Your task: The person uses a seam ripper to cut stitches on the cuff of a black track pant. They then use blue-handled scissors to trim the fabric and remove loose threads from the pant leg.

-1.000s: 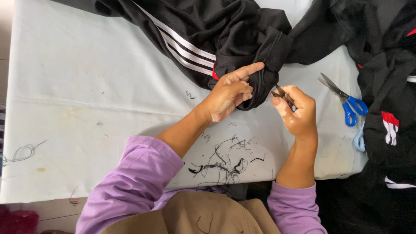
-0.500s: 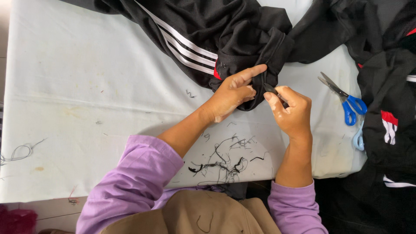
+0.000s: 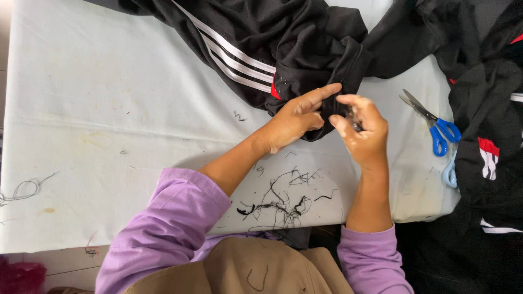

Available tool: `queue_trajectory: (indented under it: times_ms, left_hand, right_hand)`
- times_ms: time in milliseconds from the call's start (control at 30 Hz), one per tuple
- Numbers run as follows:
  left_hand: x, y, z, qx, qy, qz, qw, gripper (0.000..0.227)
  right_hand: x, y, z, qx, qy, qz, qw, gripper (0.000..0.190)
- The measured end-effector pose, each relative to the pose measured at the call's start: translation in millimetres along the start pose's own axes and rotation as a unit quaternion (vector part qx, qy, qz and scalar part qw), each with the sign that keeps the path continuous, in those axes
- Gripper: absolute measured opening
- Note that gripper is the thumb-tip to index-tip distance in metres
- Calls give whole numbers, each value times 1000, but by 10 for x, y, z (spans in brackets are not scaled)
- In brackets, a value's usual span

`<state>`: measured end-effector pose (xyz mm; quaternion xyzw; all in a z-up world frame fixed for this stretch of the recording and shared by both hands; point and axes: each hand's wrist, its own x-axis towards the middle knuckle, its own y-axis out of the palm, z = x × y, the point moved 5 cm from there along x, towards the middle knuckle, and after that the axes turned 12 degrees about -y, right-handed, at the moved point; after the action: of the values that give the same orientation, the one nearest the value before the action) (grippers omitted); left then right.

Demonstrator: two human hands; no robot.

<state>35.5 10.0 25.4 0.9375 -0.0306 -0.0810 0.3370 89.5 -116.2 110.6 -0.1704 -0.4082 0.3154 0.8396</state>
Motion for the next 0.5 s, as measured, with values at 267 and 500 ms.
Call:
queue_trajectory:
  times_ms: [267, 500]
  left_hand:
    - [65, -91, 74, 21, 51, 10, 998, 70]
    - [-238, 230, -313, 211, 132, -24, 968, 74]
  right_hand:
    - [-311, -184, -300, 371, 48, 26, 927, 54]
    - [-303, -48, -538, 95, 214, -67, 970, 15]
